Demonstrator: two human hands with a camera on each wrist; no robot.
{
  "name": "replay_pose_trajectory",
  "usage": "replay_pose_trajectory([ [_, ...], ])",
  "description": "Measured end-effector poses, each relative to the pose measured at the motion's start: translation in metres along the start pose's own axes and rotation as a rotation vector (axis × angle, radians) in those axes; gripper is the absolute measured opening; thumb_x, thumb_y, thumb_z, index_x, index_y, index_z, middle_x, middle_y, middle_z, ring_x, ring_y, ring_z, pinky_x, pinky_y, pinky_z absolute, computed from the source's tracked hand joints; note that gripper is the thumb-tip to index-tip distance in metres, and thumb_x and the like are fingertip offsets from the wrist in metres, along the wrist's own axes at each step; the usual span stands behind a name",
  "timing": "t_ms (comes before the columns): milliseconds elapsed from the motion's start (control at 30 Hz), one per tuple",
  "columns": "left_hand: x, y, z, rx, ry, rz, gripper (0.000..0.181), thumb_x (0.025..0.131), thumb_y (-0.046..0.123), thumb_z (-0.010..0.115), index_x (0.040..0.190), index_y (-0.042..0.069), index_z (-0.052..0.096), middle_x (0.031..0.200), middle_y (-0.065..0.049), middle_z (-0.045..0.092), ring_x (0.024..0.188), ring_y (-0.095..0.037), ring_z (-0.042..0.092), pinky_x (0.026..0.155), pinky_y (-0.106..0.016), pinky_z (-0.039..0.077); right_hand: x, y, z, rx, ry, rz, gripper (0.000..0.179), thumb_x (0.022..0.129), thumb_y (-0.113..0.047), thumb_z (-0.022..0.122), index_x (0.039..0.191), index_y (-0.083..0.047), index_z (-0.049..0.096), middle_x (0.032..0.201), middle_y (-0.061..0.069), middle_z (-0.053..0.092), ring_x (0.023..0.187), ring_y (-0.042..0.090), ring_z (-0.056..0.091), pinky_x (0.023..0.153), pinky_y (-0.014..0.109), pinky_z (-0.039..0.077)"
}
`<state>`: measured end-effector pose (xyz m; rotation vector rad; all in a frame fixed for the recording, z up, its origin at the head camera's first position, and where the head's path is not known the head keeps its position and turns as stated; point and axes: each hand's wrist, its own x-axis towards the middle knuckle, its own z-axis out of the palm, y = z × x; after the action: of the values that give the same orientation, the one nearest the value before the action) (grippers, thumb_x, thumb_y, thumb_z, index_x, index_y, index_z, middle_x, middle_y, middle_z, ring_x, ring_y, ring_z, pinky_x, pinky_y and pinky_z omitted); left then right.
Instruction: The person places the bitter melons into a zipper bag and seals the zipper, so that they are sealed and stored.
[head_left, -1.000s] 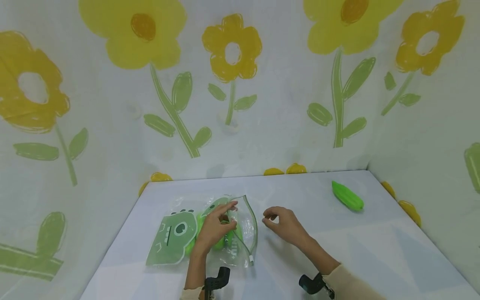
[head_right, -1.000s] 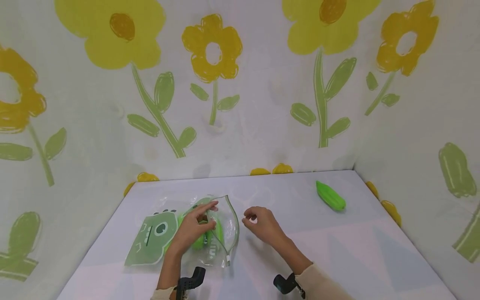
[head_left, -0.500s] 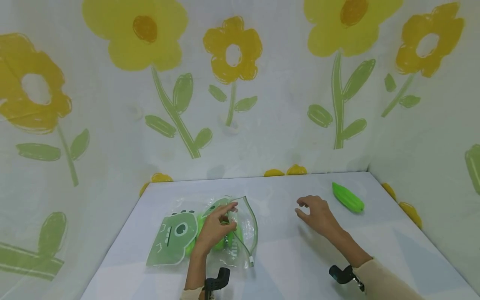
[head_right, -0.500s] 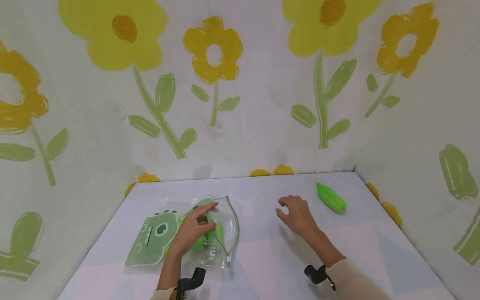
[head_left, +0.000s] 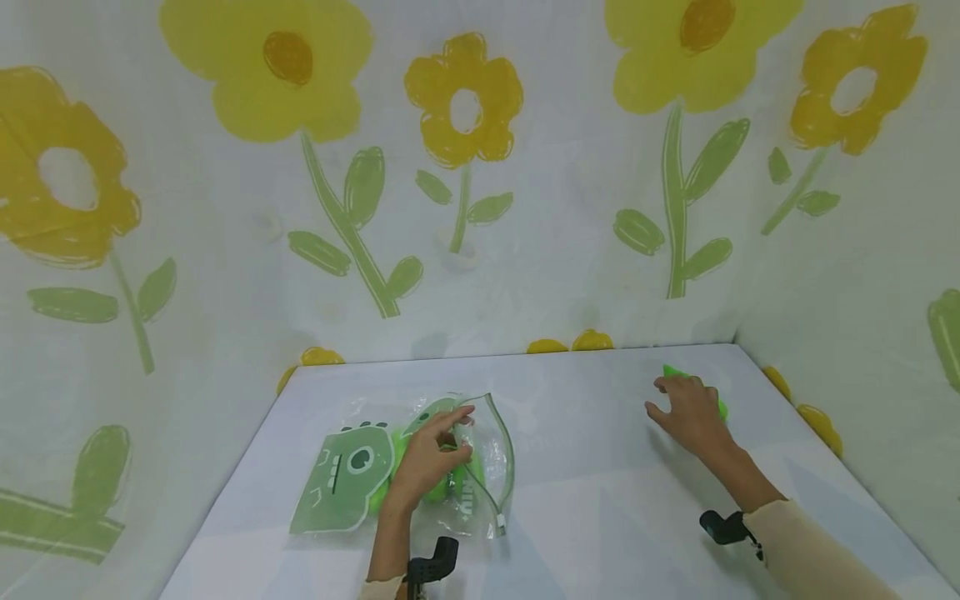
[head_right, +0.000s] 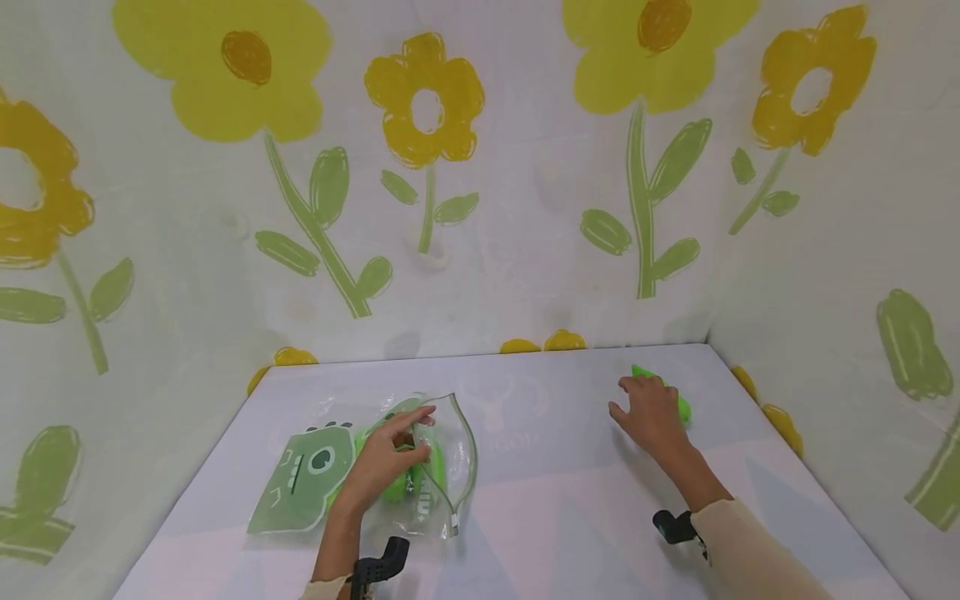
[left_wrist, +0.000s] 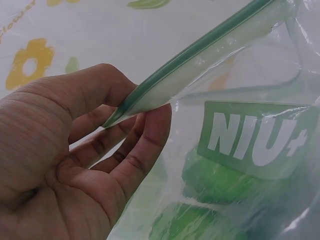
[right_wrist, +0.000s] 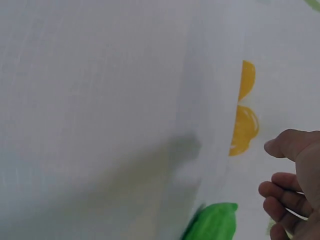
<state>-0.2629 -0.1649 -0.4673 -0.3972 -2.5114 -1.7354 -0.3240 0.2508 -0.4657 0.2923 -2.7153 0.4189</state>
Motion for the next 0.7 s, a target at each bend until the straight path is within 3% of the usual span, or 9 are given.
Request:
replay_pose_trajectory([
  [200, 0.000, -0.002, 0.002, 0.008, 0.001, -0.010, 0.058, 0.086, 0.004, 0.072, 0.140, 0.019, 0.060, 0.123, -0.004, 0.062, 0.087, -0.019, 0.058, 0.065, -0.026, 0.049, 0.004, 0.023, -0.002, -0.034, -0.044, 0.084, 0.051, 0.089, -0.024, 0.073, 0.122, 0.012, 0.059, 0.119, 0.033, 0.058, 0.109, 0.050, 0.048, 0.080, 0.062, 0.037],
  [433, 0.002, -0.004, 0.002, 0.047, -0.011, -0.021, 0.058, 0.086, 0.007, 0.071, 0.142, 0.020, 0.059, 0.124, -0.001, 0.062, 0.089, -0.019, 0.059, 0.066, -0.027, 0.050, 0.003, 0.050, -0.003, -0.098, -0.007, 0.109, 0.060, 0.084, -0.027, 0.076, 0.123, 0.014, 0.055, 0.118, 0.036, 0.055, 0.107, 0.053, 0.045, 0.078, 0.065, 0.036],
  [700, 0.002, -0.004, 0.002, 0.058, -0.007, -0.020, 0.058, 0.086, 0.007, 0.072, 0.141, 0.020, 0.060, 0.124, -0.001, 0.062, 0.090, -0.020, 0.058, 0.066, -0.027, 0.050, -0.001, 0.066, -0.005, -0.111, -0.087, 0.180, 0.072, 0.086, -0.039, 0.073, 0.125, 0.017, 0.051, 0.122, 0.039, 0.050, 0.113, 0.058, 0.039, 0.084, 0.070, 0.032],
])
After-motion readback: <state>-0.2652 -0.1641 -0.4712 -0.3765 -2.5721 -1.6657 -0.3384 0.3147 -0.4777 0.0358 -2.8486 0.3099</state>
